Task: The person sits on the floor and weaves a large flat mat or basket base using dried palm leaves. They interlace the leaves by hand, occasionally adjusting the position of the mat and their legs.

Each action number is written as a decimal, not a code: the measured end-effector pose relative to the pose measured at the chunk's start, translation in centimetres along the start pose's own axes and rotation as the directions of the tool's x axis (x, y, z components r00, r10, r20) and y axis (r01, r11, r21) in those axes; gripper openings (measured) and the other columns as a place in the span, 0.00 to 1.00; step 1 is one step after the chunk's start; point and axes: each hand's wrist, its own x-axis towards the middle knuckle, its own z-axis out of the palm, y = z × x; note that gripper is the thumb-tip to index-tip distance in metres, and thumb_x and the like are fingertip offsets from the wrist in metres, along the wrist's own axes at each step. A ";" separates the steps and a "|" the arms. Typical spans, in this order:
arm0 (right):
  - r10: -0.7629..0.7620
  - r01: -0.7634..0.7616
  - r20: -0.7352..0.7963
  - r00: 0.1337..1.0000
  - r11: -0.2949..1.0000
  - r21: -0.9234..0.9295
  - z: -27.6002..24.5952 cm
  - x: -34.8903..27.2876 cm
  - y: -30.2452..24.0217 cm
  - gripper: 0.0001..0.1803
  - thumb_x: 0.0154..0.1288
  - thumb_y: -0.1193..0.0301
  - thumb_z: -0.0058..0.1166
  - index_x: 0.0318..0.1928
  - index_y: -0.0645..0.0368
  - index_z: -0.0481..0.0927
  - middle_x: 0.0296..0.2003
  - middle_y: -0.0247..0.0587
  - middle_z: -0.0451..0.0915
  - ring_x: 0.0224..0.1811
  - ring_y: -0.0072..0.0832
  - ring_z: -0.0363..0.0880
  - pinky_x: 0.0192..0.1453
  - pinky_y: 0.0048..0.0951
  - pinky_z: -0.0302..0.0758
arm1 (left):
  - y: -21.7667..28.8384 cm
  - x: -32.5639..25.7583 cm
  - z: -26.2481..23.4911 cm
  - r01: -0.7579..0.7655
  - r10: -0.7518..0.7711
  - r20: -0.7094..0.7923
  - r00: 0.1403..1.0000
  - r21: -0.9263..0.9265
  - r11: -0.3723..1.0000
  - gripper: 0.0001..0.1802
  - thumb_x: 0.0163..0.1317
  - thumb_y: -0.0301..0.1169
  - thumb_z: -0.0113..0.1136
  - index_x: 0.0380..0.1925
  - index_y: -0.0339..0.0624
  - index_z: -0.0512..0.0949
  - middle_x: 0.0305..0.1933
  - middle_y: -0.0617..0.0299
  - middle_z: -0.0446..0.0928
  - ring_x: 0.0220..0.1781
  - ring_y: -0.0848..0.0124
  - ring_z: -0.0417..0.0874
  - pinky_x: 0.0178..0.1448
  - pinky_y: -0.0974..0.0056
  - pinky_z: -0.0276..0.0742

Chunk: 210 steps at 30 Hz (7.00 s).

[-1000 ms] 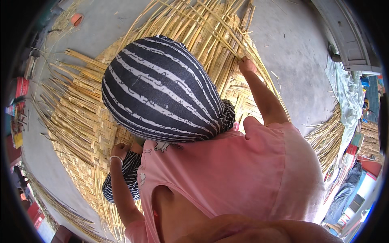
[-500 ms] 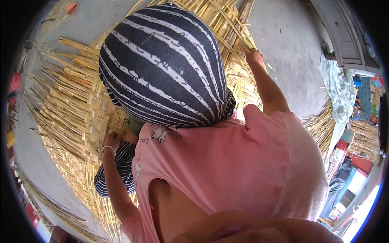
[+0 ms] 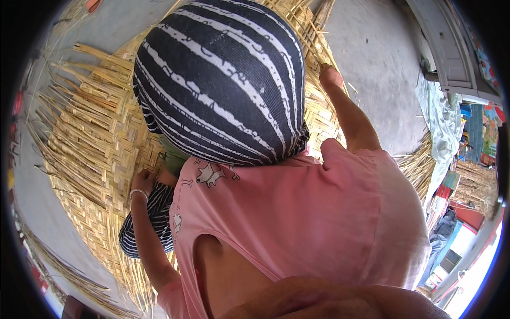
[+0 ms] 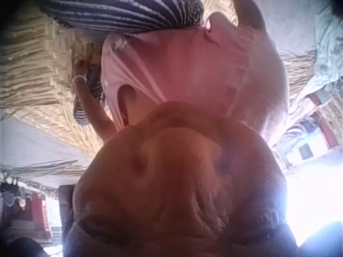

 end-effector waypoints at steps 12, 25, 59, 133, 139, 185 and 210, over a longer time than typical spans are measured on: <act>-0.123 0.118 0.046 0.991 0.988 0.100 -0.8 -2.5 -4.8 0.20 0.74 0.52 0.42 0.54 0.46 0.81 0.56 0.44 0.80 0.58 0.45 0.80 0.60 0.47 0.76 | -3.7 1.5 1.2 -0.039 0.040 -0.038 0.998 0.013 0.999 0.22 0.65 0.46 0.63 0.36 0.33 0.82 0.31 0.53 0.84 0.32 0.68 0.80 0.41 0.60 0.75; -0.124 0.163 -0.157 0.980 0.951 0.262 -3.5 -0.3 -4.6 0.22 0.74 0.48 0.40 0.53 0.46 0.78 0.46 0.52 0.85 0.50 0.52 0.83 0.56 0.51 0.76 | -2.4 1.4 0.9 0.013 -0.013 -0.004 1.000 0.003 1.000 0.23 0.65 0.47 0.61 0.38 0.34 0.83 0.36 0.47 0.85 0.41 0.54 0.86 0.47 0.55 0.78; -0.678 0.634 -0.399 0.617 0.729 -0.258 -12.3 2.4 -14.3 0.12 0.73 0.62 0.48 0.53 0.45 0.77 0.51 0.40 0.83 0.47 0.41 0.84 0.51 0.43 0.80 | 0.2 1.1 -4.2 -0.031 -0.052 -0.130 0.990 -0.570 0.821 0.09 0.69 0.36 0.62 0.34 0.42 0.81 0.23 0.71 0.76 0.26 0.83 0.73 0.31 0.72 0.68; -0.912 0.902 0.057 -0.405 -0.409 -0.138 -26.5 -19.0 -51.8 0.18 0.79 0.56 0.45 0.43 0.58 0.76 0.27 0.53 0.75 0.31 0.51 0.68 0.41 0.40 0.71 | -6.4 -3.8 -18.7 -0.663 -0.419 -0.516 0.748 -0.622 -0.417 0.11 0.74 0.34 0.52 0.42 0.36 0.76 0.40 0.51 0.84 0.39 0.59 0.85 0.42 0.55 0.83; -0.948 0.941 0.067 -0.311 -0.297 0.165 -21.4 -14.6 -52.6 0.19 0.80 0.56 0.44 0.44 0.61 0.74 0.24 0.46 0.68 0.28 0.36 0.65 0.39 0.36 0.71 | -15.2 -5.8 -18.5 -0.770 -0.470 -0.614 0.634 -0.559 -0.308 0.08 0.72 0.34 0.57 0.37 0.42 0.78 0.36 0.56 0.83 0.38 0.60 0.84 0.43 0.57 0.81; -0.884 -0.254 0.468 0.014 0.450 0.856 -9.0 -23.5 -48.6 0.26 0.80 0.54 0.44 0.69 0.56 0.66 0.60 0.44 0.76 0.59 0.29 0.75 0.65 0.33 0.70 | 8.2 5.7 -9.6 -0.461 0.322 -0.890 0.323 0.149 0.875 0.08 0.54 0.36 0.60 0.31 0.45 0.82 0.33 0.53 0.82 0.37 0.51 0.84 0.41 0.49 0.80; -0.906 0.093 0.323 0.275 0.359 0.929 -10.4 -23.5 -48.2 0.25 0.74 0.52 0.57 0.48 0.66 0.78 0.41 0.35 0.78 0.39 0.22 0.74 0.45 0.27 0.73 | 12.3 2.3 -12.8 -0.241 0.304 -0.816 0.491 0.208 0.948 0.07 0.52 0.36 0.63 0.31 0.53 0.84 0.33 0.61 0.84 0.39 0.57 0.87 0.35 0.51 0.82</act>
